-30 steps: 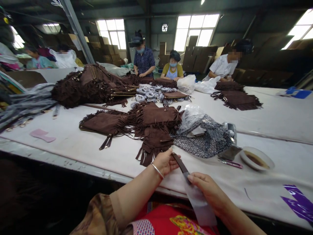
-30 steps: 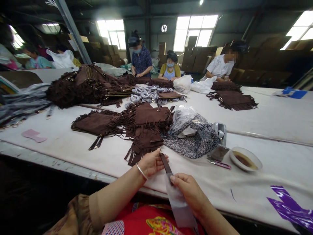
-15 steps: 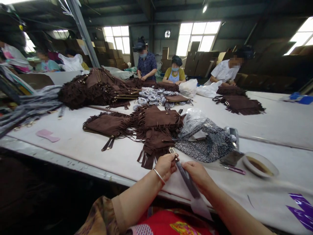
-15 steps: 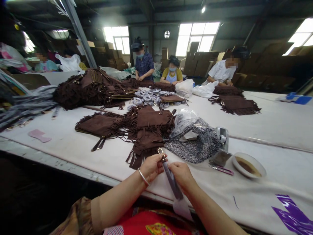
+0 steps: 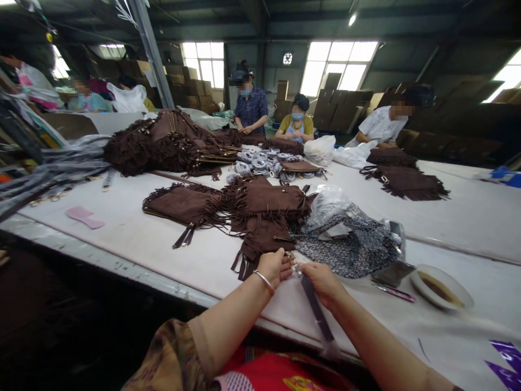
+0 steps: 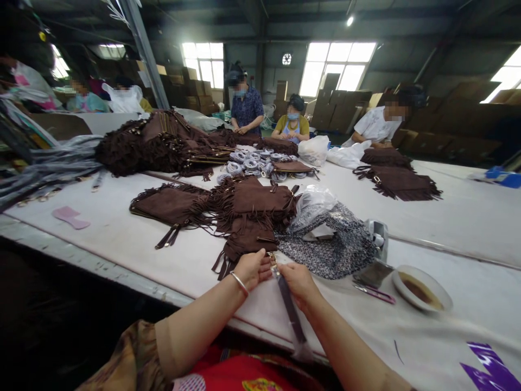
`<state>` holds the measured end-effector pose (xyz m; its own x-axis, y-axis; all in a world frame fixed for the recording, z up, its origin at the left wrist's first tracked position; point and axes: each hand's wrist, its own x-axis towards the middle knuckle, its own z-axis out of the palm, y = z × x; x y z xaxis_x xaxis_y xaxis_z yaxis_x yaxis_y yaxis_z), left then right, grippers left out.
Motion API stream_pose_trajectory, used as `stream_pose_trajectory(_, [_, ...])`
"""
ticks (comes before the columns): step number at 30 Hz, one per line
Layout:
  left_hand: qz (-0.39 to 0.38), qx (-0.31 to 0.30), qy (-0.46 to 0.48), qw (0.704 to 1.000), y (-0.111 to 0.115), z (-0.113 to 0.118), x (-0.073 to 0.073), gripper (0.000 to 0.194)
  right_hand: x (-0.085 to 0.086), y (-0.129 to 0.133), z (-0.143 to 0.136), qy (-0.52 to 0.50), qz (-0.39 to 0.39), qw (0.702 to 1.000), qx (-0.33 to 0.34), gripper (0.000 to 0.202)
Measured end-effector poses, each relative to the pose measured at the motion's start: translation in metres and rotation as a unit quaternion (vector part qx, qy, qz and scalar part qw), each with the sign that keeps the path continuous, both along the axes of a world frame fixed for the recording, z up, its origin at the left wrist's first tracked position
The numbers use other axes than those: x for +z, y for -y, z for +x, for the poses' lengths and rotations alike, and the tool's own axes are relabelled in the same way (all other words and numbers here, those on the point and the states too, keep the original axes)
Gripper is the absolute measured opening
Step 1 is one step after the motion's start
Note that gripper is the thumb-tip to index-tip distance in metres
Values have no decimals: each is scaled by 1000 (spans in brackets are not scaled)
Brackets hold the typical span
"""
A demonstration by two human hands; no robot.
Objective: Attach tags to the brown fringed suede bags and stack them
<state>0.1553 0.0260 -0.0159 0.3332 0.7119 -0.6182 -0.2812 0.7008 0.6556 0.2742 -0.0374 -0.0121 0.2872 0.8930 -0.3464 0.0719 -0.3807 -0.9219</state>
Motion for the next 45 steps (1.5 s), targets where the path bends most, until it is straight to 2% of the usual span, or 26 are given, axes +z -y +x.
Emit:
stream_pose_trajectory(3, [-5,20,-19,1000,-13,5,-2,20,1,2,-1,6,-7,1000,-5,32])
stream_pose_trajectory(7, [0,23,-27,999,-17,9,-3,12,2,-4,1,40,-2,999,-16,32])
stream_pose_trajectory(18, [50,66,-44,996,-19,9,-8,11,-12,-52,-1,112,19,993,-14,32])
stream_pose_trajectory(21, [56,59,-33,996,-16,6,-7,9,-16,-53,-3,125,19,992,-16,35])
stream_pose_trajectory(24, [53,24,-18,998,-7,1,-5,12,-19,-52,-5,126,20,992,-26,36])
stream_pose_trajectory(28, [47,-2,-11,999,4,0,-2,16,-19,-51,-6,103,11,994,-41,37])
stream_pose_trajectory(32, [46,28,-34,998,-1,5,-3,11,-12,-43,-4,59,-19,997,-48,37])
stream_pose_trajectory(37, [53,77,-71,993,-14,14,-14,9,-1,-27,-9,-39,-91,995,-6,36])
stream_pose_trajectory(41, [74,99,-65,990,-19,20,-19,11,-1,-34,-13,-81,-84,993,-19,35])
stream_pose_trajectory(45, [89,84,-33,992,-18,17,-15,14,-8,-47,-12,-111,-54,991,-42,27])
